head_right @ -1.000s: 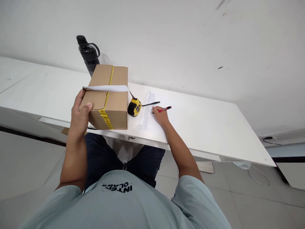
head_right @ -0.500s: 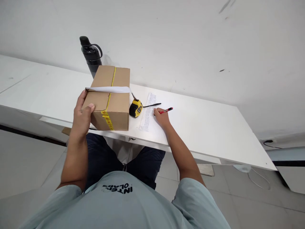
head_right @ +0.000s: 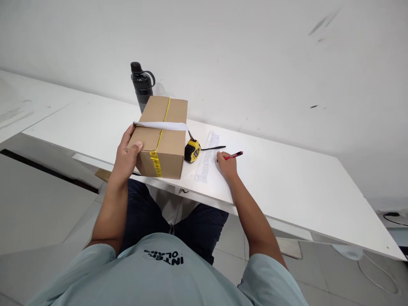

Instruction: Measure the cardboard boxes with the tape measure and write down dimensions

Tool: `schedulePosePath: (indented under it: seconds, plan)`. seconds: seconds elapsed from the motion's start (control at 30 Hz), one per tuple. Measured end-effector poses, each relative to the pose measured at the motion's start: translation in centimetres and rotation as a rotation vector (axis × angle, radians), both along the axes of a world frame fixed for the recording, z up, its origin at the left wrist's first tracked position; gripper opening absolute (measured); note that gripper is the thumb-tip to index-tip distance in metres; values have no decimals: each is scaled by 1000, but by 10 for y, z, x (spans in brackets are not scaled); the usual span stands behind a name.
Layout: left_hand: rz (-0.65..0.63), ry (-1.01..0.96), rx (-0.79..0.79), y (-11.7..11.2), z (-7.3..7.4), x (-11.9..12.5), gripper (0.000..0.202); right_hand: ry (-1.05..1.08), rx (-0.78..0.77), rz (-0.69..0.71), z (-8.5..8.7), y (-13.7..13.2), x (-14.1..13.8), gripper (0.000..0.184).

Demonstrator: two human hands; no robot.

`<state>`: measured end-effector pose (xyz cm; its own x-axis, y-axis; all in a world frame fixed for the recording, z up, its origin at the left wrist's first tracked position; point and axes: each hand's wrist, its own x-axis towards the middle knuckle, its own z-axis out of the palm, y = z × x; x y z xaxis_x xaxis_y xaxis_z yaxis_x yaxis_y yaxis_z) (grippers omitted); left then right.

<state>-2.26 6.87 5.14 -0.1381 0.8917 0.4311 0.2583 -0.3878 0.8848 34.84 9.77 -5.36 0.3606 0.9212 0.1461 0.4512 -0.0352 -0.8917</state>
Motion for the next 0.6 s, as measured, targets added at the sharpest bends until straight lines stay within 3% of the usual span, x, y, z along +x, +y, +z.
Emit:
schedulePosePath:
  seconds: [0.6]
  plan:
    - [-9, 13, -9, 2, 3, -2, 64, 20, 13, -12, 2, 3, -1, 42]
